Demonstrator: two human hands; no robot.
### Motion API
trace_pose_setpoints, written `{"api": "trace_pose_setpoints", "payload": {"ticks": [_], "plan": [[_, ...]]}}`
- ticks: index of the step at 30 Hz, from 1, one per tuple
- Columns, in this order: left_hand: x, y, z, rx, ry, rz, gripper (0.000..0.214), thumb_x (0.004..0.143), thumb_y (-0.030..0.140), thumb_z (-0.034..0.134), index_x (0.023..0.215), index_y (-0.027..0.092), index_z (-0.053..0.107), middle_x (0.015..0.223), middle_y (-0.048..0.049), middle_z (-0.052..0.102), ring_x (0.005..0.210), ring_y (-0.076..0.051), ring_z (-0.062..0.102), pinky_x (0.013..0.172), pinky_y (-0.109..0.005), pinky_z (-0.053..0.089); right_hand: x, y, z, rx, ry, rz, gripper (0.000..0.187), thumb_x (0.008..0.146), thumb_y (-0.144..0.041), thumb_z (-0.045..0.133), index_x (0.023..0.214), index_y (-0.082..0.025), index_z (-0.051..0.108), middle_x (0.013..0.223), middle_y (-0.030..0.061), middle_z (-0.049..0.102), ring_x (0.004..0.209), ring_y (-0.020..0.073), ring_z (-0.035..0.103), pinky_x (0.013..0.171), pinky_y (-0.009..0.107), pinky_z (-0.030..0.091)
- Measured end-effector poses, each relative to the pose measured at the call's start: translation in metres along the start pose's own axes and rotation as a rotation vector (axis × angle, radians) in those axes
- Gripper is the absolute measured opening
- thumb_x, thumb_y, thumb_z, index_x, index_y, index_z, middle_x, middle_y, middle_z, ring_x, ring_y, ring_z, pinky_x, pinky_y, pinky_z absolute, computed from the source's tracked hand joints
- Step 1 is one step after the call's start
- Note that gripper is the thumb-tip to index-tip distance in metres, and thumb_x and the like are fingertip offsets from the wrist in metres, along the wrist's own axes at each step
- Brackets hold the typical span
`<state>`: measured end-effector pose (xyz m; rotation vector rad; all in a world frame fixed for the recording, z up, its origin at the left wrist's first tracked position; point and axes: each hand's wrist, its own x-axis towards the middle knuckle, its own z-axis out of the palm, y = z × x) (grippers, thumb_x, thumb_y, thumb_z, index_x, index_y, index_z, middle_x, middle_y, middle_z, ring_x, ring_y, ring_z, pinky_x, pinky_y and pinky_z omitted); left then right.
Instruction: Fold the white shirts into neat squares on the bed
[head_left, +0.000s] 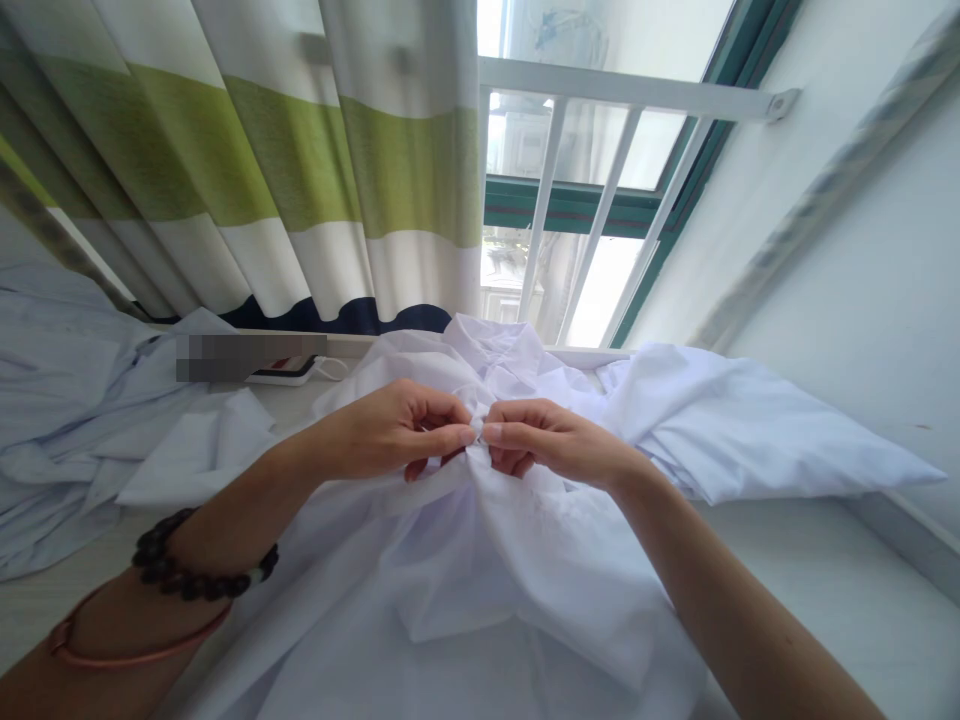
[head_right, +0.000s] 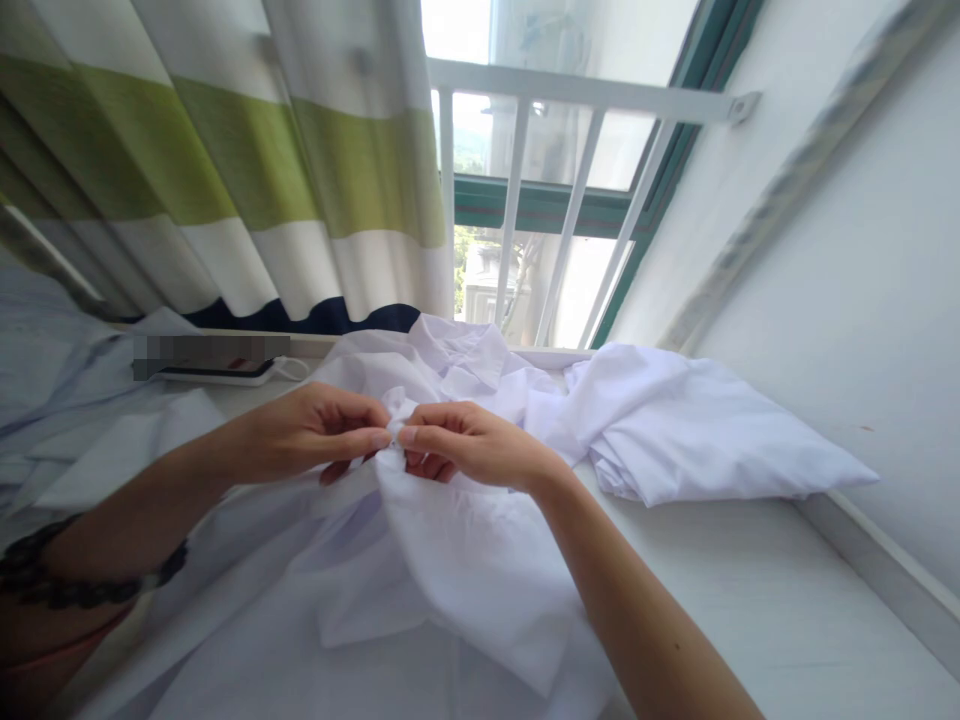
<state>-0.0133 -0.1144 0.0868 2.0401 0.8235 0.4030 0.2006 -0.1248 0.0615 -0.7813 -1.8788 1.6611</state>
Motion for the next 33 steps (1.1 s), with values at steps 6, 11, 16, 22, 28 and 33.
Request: {"api": "trace_pose_setpoints", "payload": {"ticks": [6, 11, 16, 22, 28, 33], "plan": [[-0.006, -0.005, -0.011, 0.113, -0.154, -0.014, 0.031, 0.083, 0.046, 0.058, 0.098, 0.018, 0.058, 0.084, -0.0004, 0.061, 0.07, -0.012, 0.055, 0.062, -0.021, 0.045, -0.001, -0.006, 0.004, -0.151, 0.151, 0.054, 0.032, 0.089, -0.046, 0.053, 0.074, -0.017, 0.054, 0.073, -0.0016, 0.055, 0.065, 0.0089, 0.053, 0.061, 0.022, 0.044], [-0.018, -0.007, -0.023, 0.521, -0.2, -0.217, 0.026, 0.078, 0.043, 0.06, 0.084, 0.018, 0.061, 0.08, -0.0005, 0.062, 0.072, -0.017, 0.056, 0.063, -0.023, 0.041, -0.006, -0.012, -0.003, -0.352, 0.397, 0.059, 0.034, 0.089, -0.05, 0.048, 0.075, -0.02, 0.052, 0.067, -0.0035, 0.047, 0.057, 0.0085, 0.044, 0.048, 0.02, 0.033], [-0.025, -0.015, -0.047, 0.381, -0.09, -0.218, 0.029, 0.081, 0.045, 0.058, 0.097, 0.022, 0.063, 0.093, -0.0003, 0.067, 0.081, -0.019, 0.061, 0.065, -0.022, 0.043, -0.014, -0.021, -0.01, -0.469, 0.573, 0.059, 0.037, 0.087, -0.054, 0.049, 0.078, -0.02, 0.056, 0.063, -0.0032, 0.046, 0.051, 0.0086, 0.04, 0.043, 0.021, 0.027], [-0.04, -0.021, -0.067, 0.028, -0.15, -0.226, 0.038, 0.08, 0.05, 0.06, 0.106, 0.024, 0.058, 0.076, 0.0003, 0.065, 0.064, -0.015, 0.059, 0.051, -0.019, 0.041, -0.037, -0.029, -0.032, -0.409, 0.359, 0.104, 0.041, 0.081, -0.058, 0.057, 0.077, -0.017, 0.057, 0.068, -0.0014, 0.05, 0.057, 0.0092, 0.045, 0.048, 0.021, 0.034], [-0.038, -0.022, -0.067, 0.264, 0.096, -0.104, 0.031, 0.084, 0.047, 0.055, 0.092, 0.019, 0.065, 0.087, -0.0013, 0.064, 0.08, -0.016, 0.058, 0.069, -0.022, 0.045, -0.077, -0.046, -0.058, -0.433, -0.016, 0.292, 0.033, 0.076, -0.047, 0.069, 0.073, -0.016, 0.057, 0.068, -0.0017, 0.05, 0.061, 0.01, 0.047, 0.052, 0.021, 0.037], [-0.024, -0.02, -0.051, 0.568, 0.419, -0.032, 0.037, 0.074, 0.047, 0.067, 0.096, 0.018, 0.059, 0.078, -0.0006, 0.056, 0.069, -0.014, 0.051, 0.06, -0.022, 0.04, -0.066, -0.046, -0.046, -0.479, 0.139, 0.281, 0.037, 0.078, -0.052, 0.064, 0.084, -0.017, 0.06, 0.064, -0.0013, 0.053, 0.057, 0.0111, 0.05, 0.048, 0.022, 0.037]]}}
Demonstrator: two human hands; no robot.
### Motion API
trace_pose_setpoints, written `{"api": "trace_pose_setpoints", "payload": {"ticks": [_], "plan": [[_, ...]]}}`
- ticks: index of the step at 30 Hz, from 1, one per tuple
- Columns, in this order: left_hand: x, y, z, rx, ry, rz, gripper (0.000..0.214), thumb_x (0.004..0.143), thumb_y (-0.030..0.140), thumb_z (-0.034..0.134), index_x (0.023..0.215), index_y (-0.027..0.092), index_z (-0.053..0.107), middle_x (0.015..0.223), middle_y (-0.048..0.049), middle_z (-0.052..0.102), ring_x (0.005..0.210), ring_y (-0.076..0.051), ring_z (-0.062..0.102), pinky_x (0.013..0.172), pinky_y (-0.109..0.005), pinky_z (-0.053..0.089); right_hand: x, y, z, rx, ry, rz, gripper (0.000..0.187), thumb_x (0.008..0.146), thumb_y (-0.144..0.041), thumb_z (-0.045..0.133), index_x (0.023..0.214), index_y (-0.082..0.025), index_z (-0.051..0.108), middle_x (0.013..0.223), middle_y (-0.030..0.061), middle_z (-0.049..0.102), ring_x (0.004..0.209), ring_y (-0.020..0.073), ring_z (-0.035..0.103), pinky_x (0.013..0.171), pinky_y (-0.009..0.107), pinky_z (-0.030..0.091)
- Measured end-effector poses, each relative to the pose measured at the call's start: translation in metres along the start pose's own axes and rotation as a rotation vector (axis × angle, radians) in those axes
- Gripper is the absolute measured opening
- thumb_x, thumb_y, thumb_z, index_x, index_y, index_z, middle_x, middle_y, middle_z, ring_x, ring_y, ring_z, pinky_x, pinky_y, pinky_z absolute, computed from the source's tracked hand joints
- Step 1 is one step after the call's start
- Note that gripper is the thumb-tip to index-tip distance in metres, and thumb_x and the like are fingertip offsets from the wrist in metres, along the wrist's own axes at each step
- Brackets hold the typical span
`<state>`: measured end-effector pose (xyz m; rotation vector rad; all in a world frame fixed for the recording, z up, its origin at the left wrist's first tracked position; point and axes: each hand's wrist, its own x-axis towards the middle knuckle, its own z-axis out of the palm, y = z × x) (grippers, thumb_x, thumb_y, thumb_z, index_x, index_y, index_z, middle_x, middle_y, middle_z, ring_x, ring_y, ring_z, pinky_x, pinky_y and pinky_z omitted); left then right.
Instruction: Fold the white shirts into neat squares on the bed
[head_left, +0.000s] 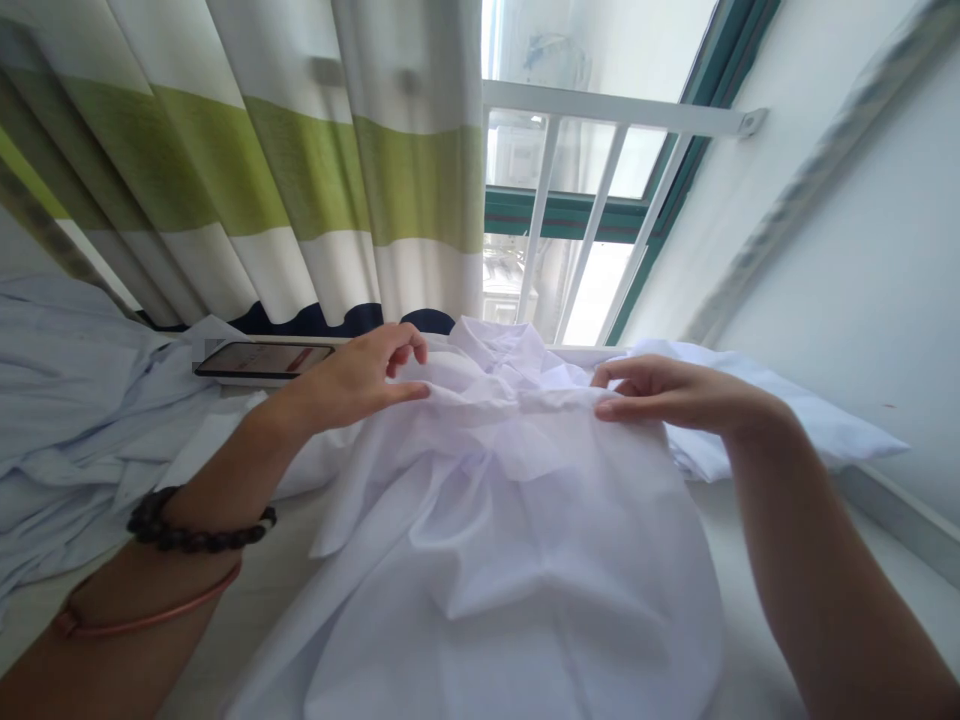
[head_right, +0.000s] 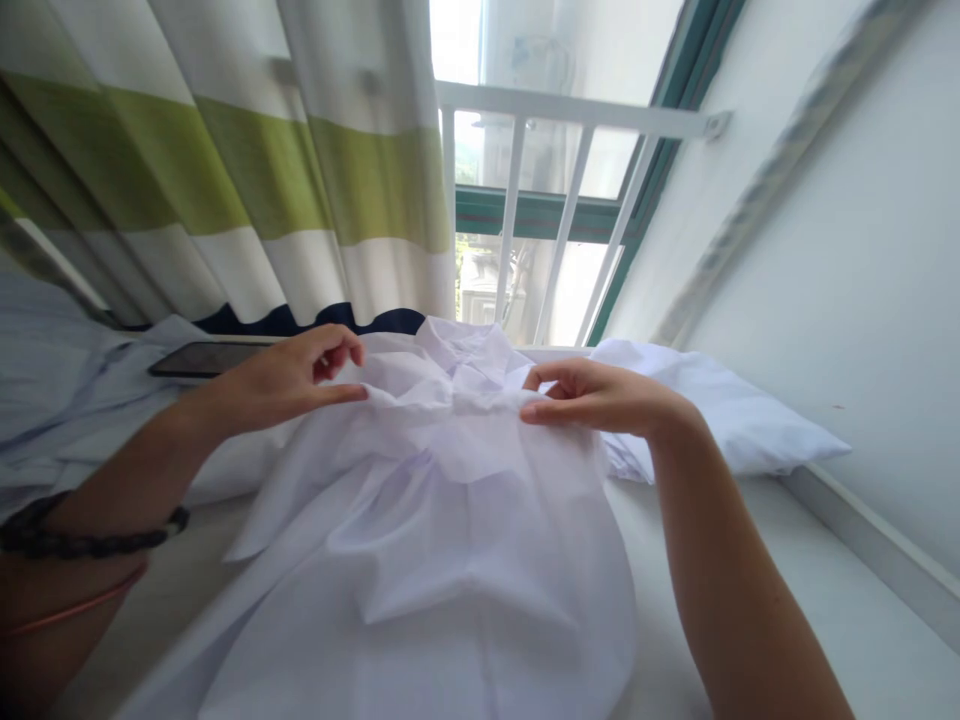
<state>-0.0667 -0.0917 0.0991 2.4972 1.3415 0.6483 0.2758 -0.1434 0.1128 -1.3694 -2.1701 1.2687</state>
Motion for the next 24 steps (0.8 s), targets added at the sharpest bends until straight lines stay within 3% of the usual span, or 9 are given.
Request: {"api": "trace_pose_setpoints", "payload": {"ticks": [1, 4, 6, 10, 13, 19, 24], "plan": [[-0.001, 0.005, 0.001, -0.017, -0.066, 0.002, 0.035, 0.076, 0.048, 0.065, 0.092, 0.018, 0.059, 0.074, 0.0001, 0.055, 0.065, -0.013, 0.05, 0.057, -0.022, 0.038, 0.005, -0.002, 0.005, -0.036, 0.04, 0.021, 0.038, 0.078, -0.053, 0.063, 0.087, -0.017, 0.06, 0.063, -0.0016, 0.053, 0.055, 0.0109, 0.049, 0.046, 0.022, 0.036], [-0.007, 0.017, 0.001, -0.092, -0.446, -0.02, 0.034, 0.083, 0.053, 0.054, 0.082, 0.019, 0.06, 0.067, 0.0004, 0.057, 0.057, -0.012, 0.05, 0.052, -0.022, 0.036, 0.016, -0.007, 0.014, -0.148, 0.147, 0.084, 0.039, 0.079, -0.055, 0.061, 0.092, -0.018, 0.062, 0.062, -0.0019, 0.054, 0.052, 0.0102, 0.048, 0.043, 0.021, 0.034], [-0.008, 0.019, 0.005, -0.047, -0.551, -0.039, 0.036, 0.083, 0.053, 0.053, 0.08, 0.019, 0.061, 0.07, -0.0002, 0.06, 0.059, -0.013, 0.053, 0.053, -0.023, 0.037, 0.016, -0.008, 0.015, -0.17, 0.136, 0.072, 0.039, 0.081, -0.055, 0.059, 0.095, -0.018, 0.063, 0.062, -0.0019, 0.053, 0.052, 0.01, 0.047, 0.043, 0.021, 0.034], [-0.001, 0.01, 0.028, 0.127, -0.338, -0.083, 0.036, 0.081, 0.053, 0.055, 0.087, 0.017, 0.059, 0.085, -0.0038, 0.064, 0.072, -0.018, 0.056, 0.061, -0.026, 0.037, 0.003, -0.008, 0.009, -0.085, -0.147, -0.075, 0.04, 0.078, -0.048, 0.065, 0.106, -0.019, 0.064, 0.072, -0.0008, 0.058, 0.063, 0.0115, 0.052, 0.051, 0.021, 0.04], [0.005, 0.003, 0.046, 0.198, -0.34, -0.19, 0.039, 0.076, 0.053, 0.058, 0.091, 0.016, 0.058, 0.092, -0.0081, 0.064, 0.077, -0.023, 0.057, 0.062, -0.028, 0.038, -0.004, -0.007, 0.003, -0.075, -0.219, -0.105, 0.036, 0.076, -0.044, 0.069, 0.101, -0.018, 0.066, 0.078, 0.0, 0.059, 0.069, 0.0124, 0.053, 0.056, 0.022, 0.041], [0.01, -0.013, 0.056, 0.099, -0.51, -0.141, 0.027, 0.082, 0.042, 0.051, 0.083, 0.018, 0.061, 0.084, -0.0063, 0.066, 0.074, -0.021, 0.059, 0.064, -0.028, 0.039, 0.0, 0.015, -0.015, -0.038, 0.054, -0.008, 0.036, 0.072, -0.051, 0.071, 0.077, -0.016, 0.065, 0.072, 0.0007, 0.057, 0.066, 0.0128, 0.051, 0.057, 0.024, 0.038], [0.01, -0.023, 0.036, -0.047, -0.366, -0.252, 0.029, 0.085, 0.045, 0.05, 0.08, 0.017, 0.055, 0.073, -0.0008, 0.06, 0.063, -0.016, 0.057, 0.058, -0.025, 0.04, 0.001, 0.035, -0.027, -0.036, 0.328, 0.103, 0.04, 0.068, -0.057, 0.071, 0.073, -0.018, 0.066, 0.067, 0.0006, 0.058, 0.061, 0.0124, 0.05, 0.053, 0.024, 0.037]]}}
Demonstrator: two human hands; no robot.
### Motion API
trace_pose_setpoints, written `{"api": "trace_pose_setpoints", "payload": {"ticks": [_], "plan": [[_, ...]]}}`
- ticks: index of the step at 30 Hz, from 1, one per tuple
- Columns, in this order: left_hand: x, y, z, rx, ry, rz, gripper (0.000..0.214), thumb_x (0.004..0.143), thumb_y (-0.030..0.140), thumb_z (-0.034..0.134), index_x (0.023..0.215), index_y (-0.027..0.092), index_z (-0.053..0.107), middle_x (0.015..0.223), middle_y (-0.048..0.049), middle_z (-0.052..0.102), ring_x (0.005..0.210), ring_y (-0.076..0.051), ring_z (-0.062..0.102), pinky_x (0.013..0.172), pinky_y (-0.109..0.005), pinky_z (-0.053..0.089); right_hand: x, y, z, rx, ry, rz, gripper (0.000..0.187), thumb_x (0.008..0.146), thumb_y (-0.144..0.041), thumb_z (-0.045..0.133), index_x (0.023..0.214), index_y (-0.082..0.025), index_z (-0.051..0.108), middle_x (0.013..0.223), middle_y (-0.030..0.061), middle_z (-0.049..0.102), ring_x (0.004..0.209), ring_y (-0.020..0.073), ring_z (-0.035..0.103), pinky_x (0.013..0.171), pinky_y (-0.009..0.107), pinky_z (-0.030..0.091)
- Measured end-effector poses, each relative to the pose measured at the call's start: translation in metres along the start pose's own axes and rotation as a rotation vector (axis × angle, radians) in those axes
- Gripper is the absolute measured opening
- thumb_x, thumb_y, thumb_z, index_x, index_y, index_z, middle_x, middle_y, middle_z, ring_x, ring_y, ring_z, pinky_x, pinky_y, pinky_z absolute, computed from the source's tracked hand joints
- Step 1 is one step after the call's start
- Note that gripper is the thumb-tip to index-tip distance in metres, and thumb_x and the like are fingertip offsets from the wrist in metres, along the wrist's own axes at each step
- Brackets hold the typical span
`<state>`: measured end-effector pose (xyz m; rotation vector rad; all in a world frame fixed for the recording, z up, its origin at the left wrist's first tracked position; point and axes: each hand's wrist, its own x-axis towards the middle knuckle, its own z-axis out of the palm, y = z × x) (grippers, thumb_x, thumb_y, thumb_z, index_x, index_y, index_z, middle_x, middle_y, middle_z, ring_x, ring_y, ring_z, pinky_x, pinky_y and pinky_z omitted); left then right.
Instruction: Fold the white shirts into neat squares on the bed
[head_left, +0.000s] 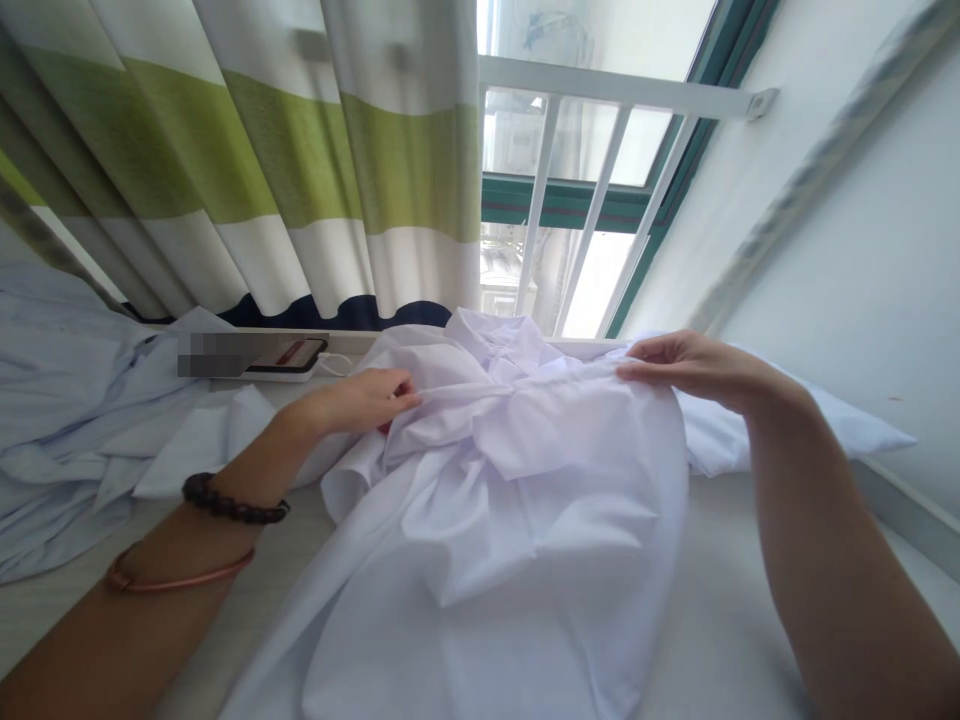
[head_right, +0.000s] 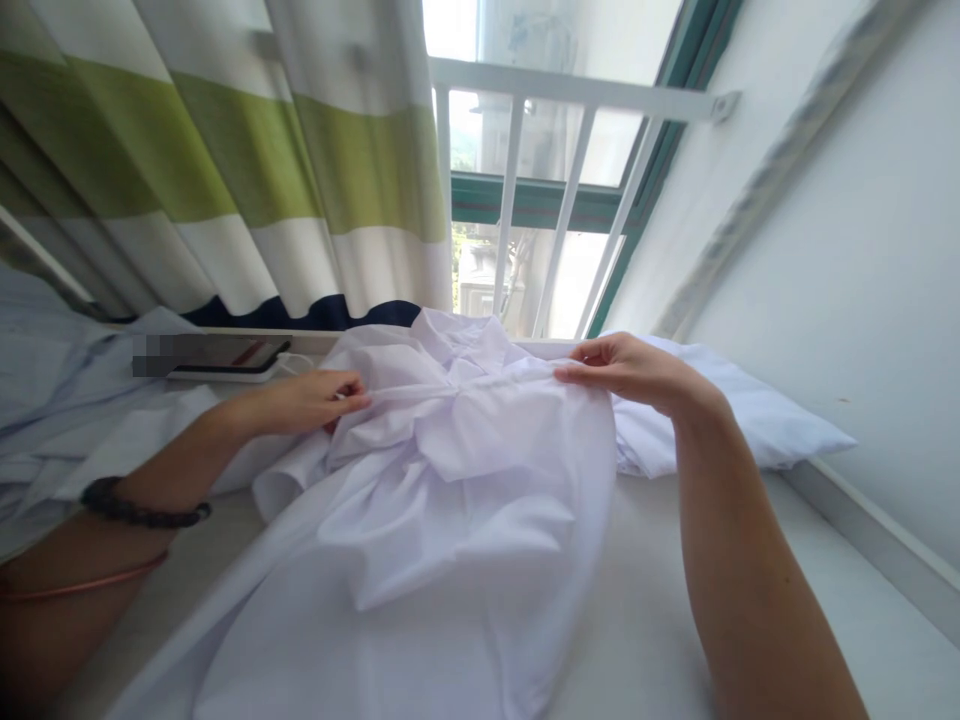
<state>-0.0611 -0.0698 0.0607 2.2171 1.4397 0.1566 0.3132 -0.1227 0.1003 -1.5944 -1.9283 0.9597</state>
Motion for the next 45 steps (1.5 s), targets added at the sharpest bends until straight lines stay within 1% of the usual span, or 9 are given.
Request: {"api": "trace_pose_setpoints", "payload": {"ticks": [7, 10, 15, 17, 23, 28, 35, 40, 45], "plan": [[-0.035, 0.012, -0.035, -0.71, 0.22, 0.212, 0.024, 0.084, 0.025, 0.056, 0.068, 0.016, 0.041, 0.061, 0.0075, 0.046, 0.058, -0.003, 0.044, 0.055, -0.014, 0.036, -0.001, -0.019, 0.012, 0.127, 0.471, -0.121, 0.038, 0.072, -0.053, 0.068, 0.09, -0.02, 0.07, 0.077, 0.0055, 0.065, 0.064, 0.0155, 0.056, 0.054, 0.029, 0.043], [-0.044, 0.022, -0.036, -0.885, 0.169, 0.229, 0.025, 0.08, 0.024, 0.058, 0.068, 0.017, 0.036, 0.057, 0.0091, 0.044, 0.05, -0.003, 0.042, 0.049, -0.013, 0.034, -0.008, -0.035, 0.022, 0.101, 0.435, -0.211, 0.038, 0.076, -0.052, 0.064, 0.096, -0.02, 0.07, 0.08, 0.0066, 0.067, 0.067, 0.017, 0.058, 0.054, 0.029, 0.045], [-0.041, 0.043, -0.019, -0.669, -0.211, 0.306, 0.028, 0.067, 0.018, 0.072, 0.09, 0.017, 0.056, 0.08, 0.0034, 0.061, 0.069, -0.01, 0.056, 0.059, -0.018, 0.044, -0.022, -0.06, 0.042, -0.189, -0.137, -0.384, 0.022, 0.08, -0.038, 0.063, 0.093, -0.022, 0.072, 0.083, 0.0033, 0.069, 0.073, 0.0166, 0.061, 0.062, 0.028, 0.046], [-0.038, 0.049, -0.011, -0.535, -0.302, 0.365, 0.028, 0.07, 0.022, 0.073, 0.095, 0.018, 0.062, 0.083, 0.0005, 0.064, 0.074, -0.012, 0.059, 0.064, -0.02, 0.046, -0.024, -0.067, 0.052, -0.318, -0.234, -0.43, 0.011, 0.079, -0.027, 0.064, 0.086, -0.022, 0.071, 0.08, 0.001, 0.068, 0.072, 0.015, 0.06, 0.063, 0.027, 0.045], [-0.039, 0.057, -0.002, -0.483, -0.349, 0.344, 0.017, 0.078, 0.034, 0.066, 0.087, 0.02, 0.064, 0.082, -0.0011, 0.066, 0.074, -0.014, 0.061, 0.062, -0.02, 0.046, -0.023, -0.08, 0.07, -0.44, -0.199, -0.598, 0.019, 0.076, -0.003, 0.054, 0.071, -0.02, 0.06, 0.077, -0.002, 0.063, 0.068, 0.0109, 0.054, 0.065, 0.025, 0.039], [-0.039, 0.054, -0.005, -0.48, -0.296, 0.352, 0.024, 0.074, 0.033, 0.07, 0.076, 0.019, 0.051, 0.075, 0.0022, 0.059, 0.067, -0.011, 0.056, 0.056, -0.017, 0.043, -0.025, -0.078, 0.068, -0.471, -0.177, -0.541, 0.016, 0.073, -0.004, 0.055, 0.075, -0.021, 0.054, 0.074, -0.0022, 0.059, 0.065, 0.0114, 0.049, 0.06, 0.024, 0.035], [-0.039, 0.054, -0.003, -0.405, -0.391, 0.407, 0.027, 0.078, 0.031, 0.065, 0.1, 0.022, 0.051, 0.079, 0.0028, 0.059, 0.07, -0.012, 0.057, 0.061, -0.019, 0.044, -0.026, -0.079, 0.071, -0.579, -0.069, -0.605, 0.025, 0.068, -0.002, 0.051, 0.064, -0.021, 0.035, 0.065, -0.0037, 0.046, 0.059, 0.01, 0.035, 0.054, 0.024, 0.025], [-0.038, 0.069, 0.012, -0.254, -0.206, 0.413, 0.051, 0.07, 0.045, 0.074, 0.112, 0.024, 0.053, 0.069, 0.0062, 0.057, 0.063, -0.012, 0.055, 0.059, -0.02, 0.041, -0.023, -0.081, 0.078, -0.573, 0.176, -0.729, 0.031, 0.067, -0.001, 0.047, 0.061, -0.021, 0.024, 0.059, -0.0048, 0.036, 0.054, 0.0088, 0.028, 0.053, 0.025, 0.02], [-0.037, 0.079, 0.021, -0.115, 0.022, 0.515, 0.022, 0.082, 0.04, 0.062, 0.088, 0.02, 0.067, 0.075, 0.0029, 0.063, 0.069, -0.011, 0.056, 0.065, -0.02, 0.04, -0.017, -0.076, 0.079, -0.578, 0.187, -0.733, 0.031, 0.068, -0.002, 0.049, 0.06, -0.02, 0.027, 0.058, -0.0052, 0.036, 0.054, 0.0085, 0.028, 0.052, 0.025, 0.019]]}}
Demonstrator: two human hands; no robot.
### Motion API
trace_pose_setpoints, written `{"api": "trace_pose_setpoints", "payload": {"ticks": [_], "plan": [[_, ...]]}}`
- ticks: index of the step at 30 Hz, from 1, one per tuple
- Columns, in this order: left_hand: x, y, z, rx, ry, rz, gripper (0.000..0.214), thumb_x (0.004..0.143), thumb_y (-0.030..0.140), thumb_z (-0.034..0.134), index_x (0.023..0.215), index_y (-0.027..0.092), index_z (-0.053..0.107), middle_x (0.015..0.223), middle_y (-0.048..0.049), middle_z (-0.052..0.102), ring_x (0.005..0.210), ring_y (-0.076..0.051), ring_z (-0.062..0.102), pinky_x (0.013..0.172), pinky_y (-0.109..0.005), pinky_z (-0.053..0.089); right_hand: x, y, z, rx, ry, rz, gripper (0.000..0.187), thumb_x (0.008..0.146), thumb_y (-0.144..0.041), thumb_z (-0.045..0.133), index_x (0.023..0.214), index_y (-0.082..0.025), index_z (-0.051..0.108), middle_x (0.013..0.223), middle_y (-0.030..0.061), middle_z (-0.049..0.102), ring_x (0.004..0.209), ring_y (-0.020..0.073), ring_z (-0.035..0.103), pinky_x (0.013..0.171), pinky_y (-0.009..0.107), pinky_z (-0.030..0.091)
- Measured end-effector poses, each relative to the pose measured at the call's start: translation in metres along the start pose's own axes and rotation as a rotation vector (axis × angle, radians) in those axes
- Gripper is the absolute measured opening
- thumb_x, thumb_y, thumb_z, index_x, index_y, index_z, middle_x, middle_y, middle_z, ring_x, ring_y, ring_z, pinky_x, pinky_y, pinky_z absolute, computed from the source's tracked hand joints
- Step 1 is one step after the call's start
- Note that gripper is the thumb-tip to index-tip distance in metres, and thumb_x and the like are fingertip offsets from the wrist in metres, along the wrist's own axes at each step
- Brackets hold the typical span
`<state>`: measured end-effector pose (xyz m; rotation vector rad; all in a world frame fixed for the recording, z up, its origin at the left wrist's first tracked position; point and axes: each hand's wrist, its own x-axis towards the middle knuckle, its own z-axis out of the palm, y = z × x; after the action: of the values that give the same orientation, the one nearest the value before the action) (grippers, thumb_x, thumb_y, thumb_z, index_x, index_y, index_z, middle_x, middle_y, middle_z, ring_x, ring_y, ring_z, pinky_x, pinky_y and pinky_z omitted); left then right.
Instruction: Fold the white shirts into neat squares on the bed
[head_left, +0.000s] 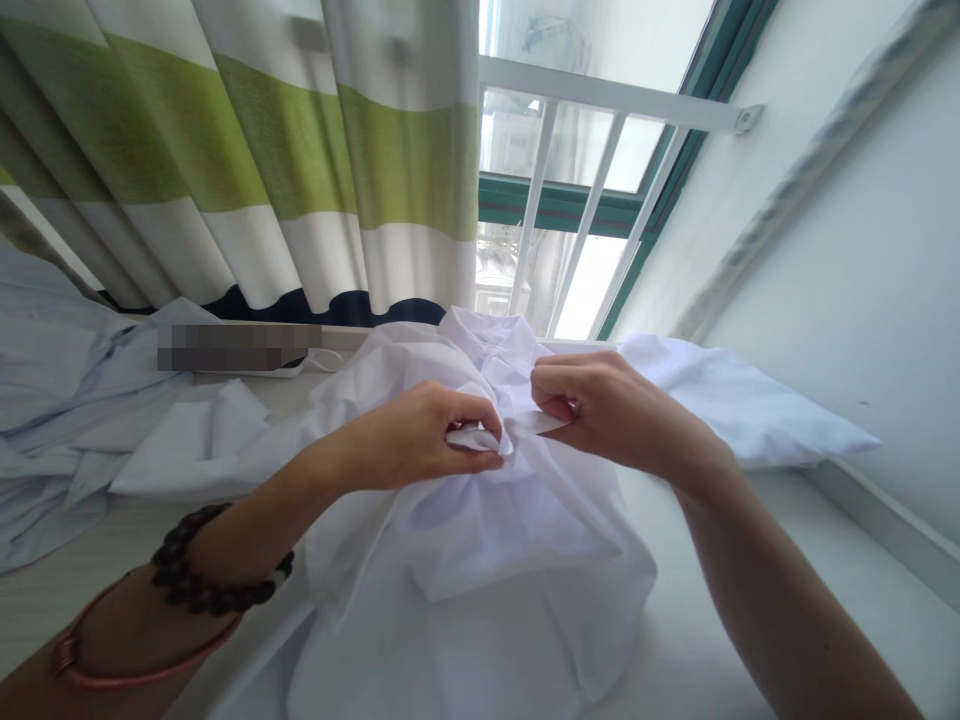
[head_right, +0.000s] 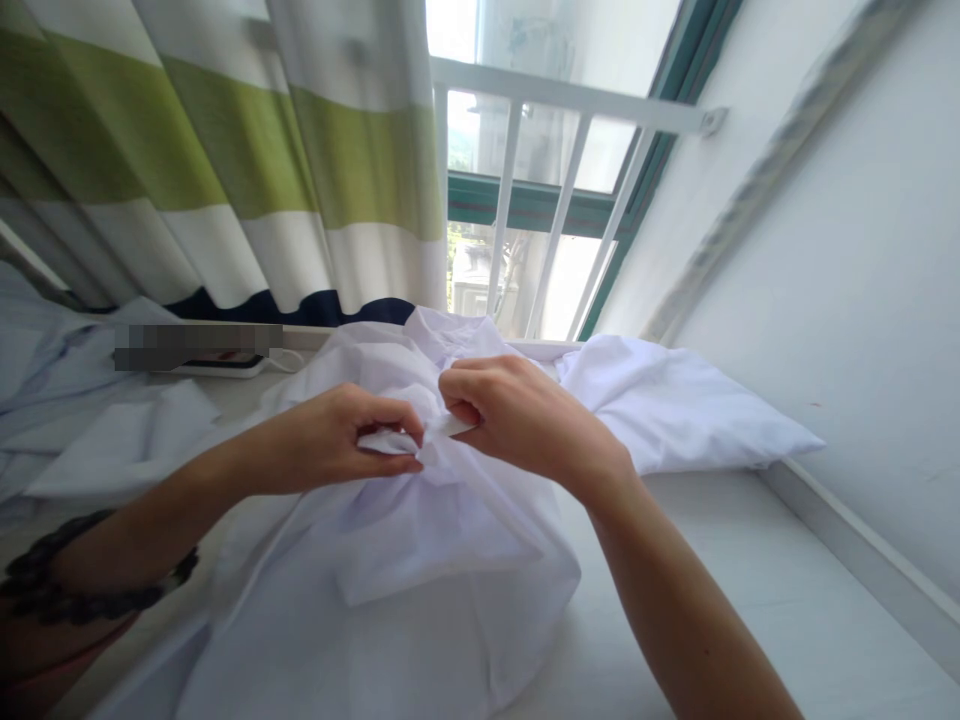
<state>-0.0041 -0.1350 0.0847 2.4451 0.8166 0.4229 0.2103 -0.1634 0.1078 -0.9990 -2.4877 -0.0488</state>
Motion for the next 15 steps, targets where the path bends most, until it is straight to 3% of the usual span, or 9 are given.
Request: {"api": "trace_pose_setpoints", "payload": {"ticks": [4, 8, 13, 15], "plan": [[0.0, -0.002, -0.002, 0.091, 0.082, -0.006, 0.018, 0.082, 0.035, 0.059, 0.084, 0.018, 0.067, 0.065, 0.0044, 0.059, 0.058, -0.009, 0.049, 0.059, -0.019, 0.037, -0.002, 0.003, -0.004, 0.077, -0.099, -0.01, 0.018, 0.076, -0.014, 0.061, 0.071, -0.02, 0.045, 0.064, -0.005, 0.047, 0.058, 0.0087, 0.038, 0.055, 0.022, 0.027], [0.001, -0.011, -0.007, 0.054, 0.042, -0.074, 0.023, 0.08, 0.04, 0.062, 0.088, 0.018, 0.065, 0.069, 0.0035, 0.059, 0.06, -0.01, 0.05, 0.058, -0.02, 0.038, -0.004, 0.003, -0.008, 0.166, -0.158, -0.054, 0.005, 0.083, -0.02, 0.061, 0.085, -0.02, 0.056, 0.076, -0.0023, 0.058, 0.066, 0.0098, 0.048, 0.062, 0.023, 0.035], [-0.003, -0.027, -0.018, -0.413, -0.159, -0.201, 0.037, 0.075, 0.041, 0.07, 0.1, 0.019, 0.055, 0.08, 0.0012, 0.062, 0.068, -0.012, 0.057, 0.057, -0.019, 0.041, -0.004, 0.01, -0.008, 0.185, -0.183, 0.059, 0.011, 0.085, -0.029, 0.06, 0.086, -0.019, 0.064, 0.083, 0.0008, 0.062, 0.068, 0.0102, 0.051, 0.061, 0.023, 0.036], [-0.007, -0.031, -0.024, -0.568, -0.145, -0.229, 0.03, 0.081, 0.037, 0.066, 0.101, 0.019, 0.054, 0.08, 0.0021, 0.061, 0.068, -0.01, 0.057, 0.058, -0.017, 0.041, -0.004, 0.014, -0.008, 0.21, -0.221, 0.138, 0.016, 0.085, -0.032, 0.059, 0.083, -0.018, 0.066, 0.074, 0.0, 0.061, 0.063, 0.01, 0.048, 0.057, 0.023, 0.034]]}}
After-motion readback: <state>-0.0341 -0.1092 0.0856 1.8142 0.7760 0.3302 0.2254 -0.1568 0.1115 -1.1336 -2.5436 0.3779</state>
